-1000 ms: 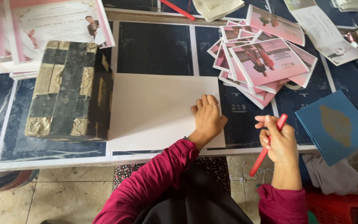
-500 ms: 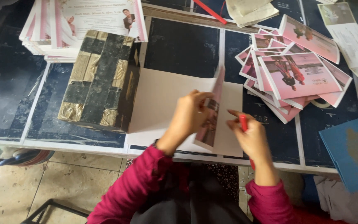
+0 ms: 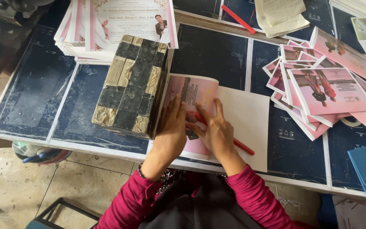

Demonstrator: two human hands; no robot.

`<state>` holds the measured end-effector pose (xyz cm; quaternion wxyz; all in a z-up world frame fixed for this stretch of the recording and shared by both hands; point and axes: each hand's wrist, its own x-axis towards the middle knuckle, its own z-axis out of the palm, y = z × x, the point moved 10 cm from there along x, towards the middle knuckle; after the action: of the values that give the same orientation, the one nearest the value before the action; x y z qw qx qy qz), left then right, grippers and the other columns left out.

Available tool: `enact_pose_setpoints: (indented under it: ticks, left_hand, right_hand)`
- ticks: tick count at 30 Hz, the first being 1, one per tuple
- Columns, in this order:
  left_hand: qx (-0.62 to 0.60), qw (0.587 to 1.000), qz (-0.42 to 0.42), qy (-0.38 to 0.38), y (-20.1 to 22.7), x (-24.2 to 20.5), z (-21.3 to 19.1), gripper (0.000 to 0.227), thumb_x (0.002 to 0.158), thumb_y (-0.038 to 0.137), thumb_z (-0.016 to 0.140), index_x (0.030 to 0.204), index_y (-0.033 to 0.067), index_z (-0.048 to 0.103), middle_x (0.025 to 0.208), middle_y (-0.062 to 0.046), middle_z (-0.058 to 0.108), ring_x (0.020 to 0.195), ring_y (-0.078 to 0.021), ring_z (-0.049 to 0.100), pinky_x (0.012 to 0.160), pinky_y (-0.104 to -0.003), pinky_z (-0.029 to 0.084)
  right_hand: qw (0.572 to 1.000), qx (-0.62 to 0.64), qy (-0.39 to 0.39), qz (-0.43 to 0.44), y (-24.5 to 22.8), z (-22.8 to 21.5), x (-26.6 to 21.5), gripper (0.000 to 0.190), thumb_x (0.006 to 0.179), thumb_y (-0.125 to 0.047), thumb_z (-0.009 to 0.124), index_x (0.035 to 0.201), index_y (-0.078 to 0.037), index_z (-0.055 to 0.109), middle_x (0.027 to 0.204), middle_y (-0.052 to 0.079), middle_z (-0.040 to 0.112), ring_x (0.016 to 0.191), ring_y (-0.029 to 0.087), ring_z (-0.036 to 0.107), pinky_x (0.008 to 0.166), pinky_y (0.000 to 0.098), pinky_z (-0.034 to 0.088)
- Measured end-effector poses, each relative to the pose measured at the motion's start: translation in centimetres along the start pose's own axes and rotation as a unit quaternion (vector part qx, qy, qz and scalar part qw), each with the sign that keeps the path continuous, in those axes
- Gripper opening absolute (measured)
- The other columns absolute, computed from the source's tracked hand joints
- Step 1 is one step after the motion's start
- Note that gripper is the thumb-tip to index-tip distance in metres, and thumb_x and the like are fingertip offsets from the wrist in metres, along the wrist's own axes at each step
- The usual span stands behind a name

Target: The person inserts pink printed sheets into a white book cover, presses the spine to secure the pages, and places the completed book onto a stack. This process is repeated with multiple sheets and covers.

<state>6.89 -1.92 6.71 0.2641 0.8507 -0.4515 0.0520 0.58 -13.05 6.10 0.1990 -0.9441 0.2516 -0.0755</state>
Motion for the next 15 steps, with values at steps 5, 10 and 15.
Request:
enact_pose_setpoints:
  ticks: [5, 10, 15]
  left_hand:
    - [-0.187, 0.982, -0.025, -0.017, -0.1, 1.4, 2.7, 0.053, 0.094, 0.000, 0.044, 0.147, -0.0039, 0.051, 0.156, -0.029, 0.047, 0.147, -0.0448, 0.042, 0.122, -0.052, 0.030]
    - [-0.274, 0.960, -0.056, -0.028, -0.6, 2.6, 5.7, 0.050, 0.111, 0.027, 0.036, 0.153, 0.0008, 0.044, 0.161, -0.026, 0.042, 0.153, -0.0424, 0.033, 0.126, -0.057, 0.018]
    - [-0.086, 0.996, -0.031, -0.017, -0.3, 2.5, 6.0, 0.065, 0.109, 0.059, 0.039, 0.154, 0.0134, 0.045, 0.156, -0.011, 0.050, 0.148, -0.0292, 0.045, 0.126, -0.048, 0.025]
  right_hand:
    - [0.999, -0.039, 0.004, -0.005, -0.4, 0.7, -0.2, 0.063, 0.089, -0.043, 0.077, 0.148, -0.028, 0.060, 0.154, 0.031, 0.038, 0.098, 0.058, 0.071, 0.077, 0.0639, 0.061]
    - [0.997, -0.044, 0.044, -0.033, 0.8, 1.9, -0.2, 0.053, 0.087, -0.028, 0.081, 0.138, -0.020, 0.068, 0.150, 0.037, 0.043, 0.089, 0.057, 0.072, 0.069, 0.0630, 0.063]
    - [0.978, 0.008, 0.100, -0.182, 0.3, 0.1, -1.4, 0.040, 0.089, -0.003, 0.070, 0.128, 0.003, 0.066, 0.137, 0.026, 0.047, 0.079, 0.042, 0.074, 0.067, 0.0528, 0.065]
